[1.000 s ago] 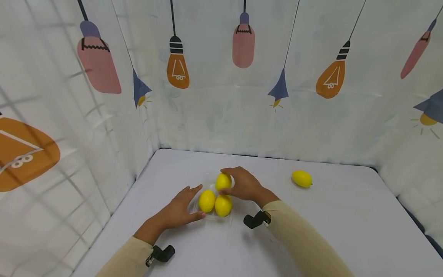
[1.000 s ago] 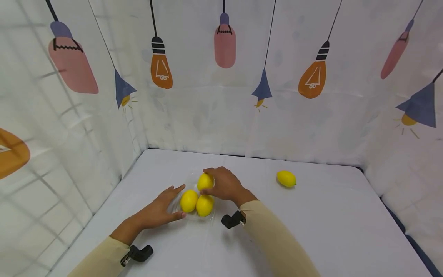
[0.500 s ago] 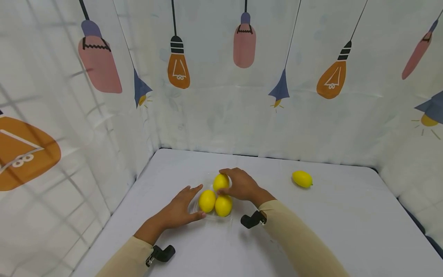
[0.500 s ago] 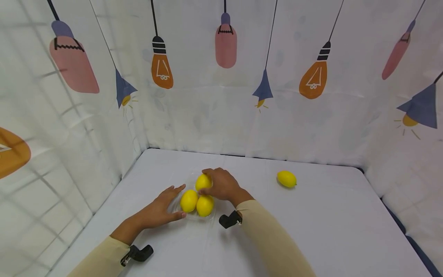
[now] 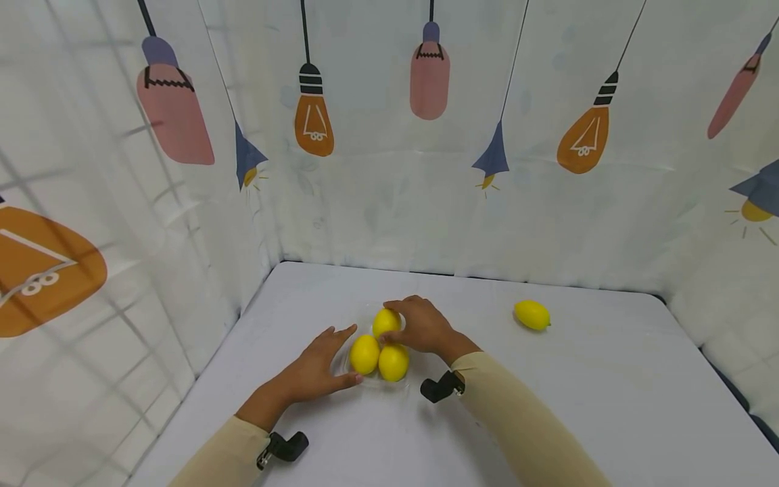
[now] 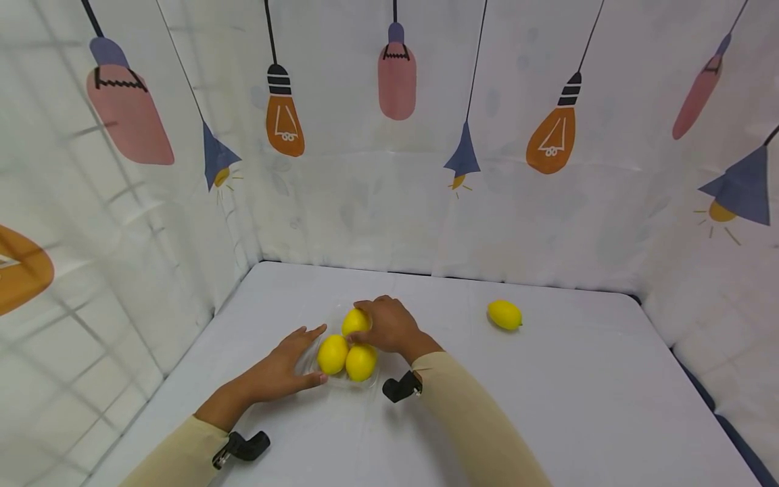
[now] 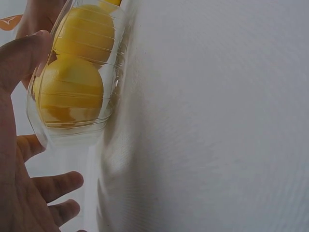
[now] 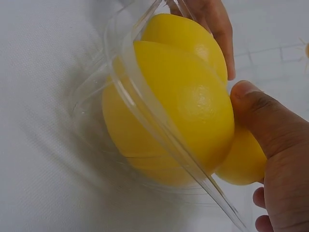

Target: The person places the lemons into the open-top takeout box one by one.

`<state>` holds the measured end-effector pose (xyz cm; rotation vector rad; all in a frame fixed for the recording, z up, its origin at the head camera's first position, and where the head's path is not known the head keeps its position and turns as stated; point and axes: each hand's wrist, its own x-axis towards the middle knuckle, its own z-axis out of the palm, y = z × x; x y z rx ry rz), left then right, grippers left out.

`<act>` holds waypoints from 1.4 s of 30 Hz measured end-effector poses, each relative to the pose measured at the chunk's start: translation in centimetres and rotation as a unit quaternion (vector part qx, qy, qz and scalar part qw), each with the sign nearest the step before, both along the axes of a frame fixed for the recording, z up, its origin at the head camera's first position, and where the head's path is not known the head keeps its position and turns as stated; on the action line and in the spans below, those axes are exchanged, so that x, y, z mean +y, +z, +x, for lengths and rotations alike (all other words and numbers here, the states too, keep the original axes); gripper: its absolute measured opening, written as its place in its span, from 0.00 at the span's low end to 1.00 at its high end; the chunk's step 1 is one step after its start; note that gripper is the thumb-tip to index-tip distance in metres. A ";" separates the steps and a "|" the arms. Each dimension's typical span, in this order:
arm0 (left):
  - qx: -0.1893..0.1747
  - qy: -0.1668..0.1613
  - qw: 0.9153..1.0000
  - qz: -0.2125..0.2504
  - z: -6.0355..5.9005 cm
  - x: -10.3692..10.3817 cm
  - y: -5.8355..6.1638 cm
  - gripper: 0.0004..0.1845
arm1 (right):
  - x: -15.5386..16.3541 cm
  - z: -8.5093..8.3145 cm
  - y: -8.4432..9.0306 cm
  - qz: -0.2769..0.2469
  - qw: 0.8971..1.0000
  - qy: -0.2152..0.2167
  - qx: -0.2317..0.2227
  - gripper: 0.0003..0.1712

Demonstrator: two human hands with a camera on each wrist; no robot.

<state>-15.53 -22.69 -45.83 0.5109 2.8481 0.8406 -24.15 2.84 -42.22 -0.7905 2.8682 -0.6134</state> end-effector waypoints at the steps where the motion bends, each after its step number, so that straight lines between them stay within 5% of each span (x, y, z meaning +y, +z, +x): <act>1: 0.000 0.000 1.000 -0.001 0.0 0.0 0.0 0.53 | 0.0 0.0 0.0 0.001 1.000 0.001 -0.001 0.42; 17: -0.006 0.014 1.000 -0.006 0.1 0.1 0.0 0.54 | -0.5 0.3 0.0 0.032 0.999 -0.017 0.015 0.28; 42: 0.001 0.009 1.000 -0.016 0.1 0.2 0.1 0.54 | 4.8 0.3 0.2 -0.003 1.000 -0.019 -0.008 0.32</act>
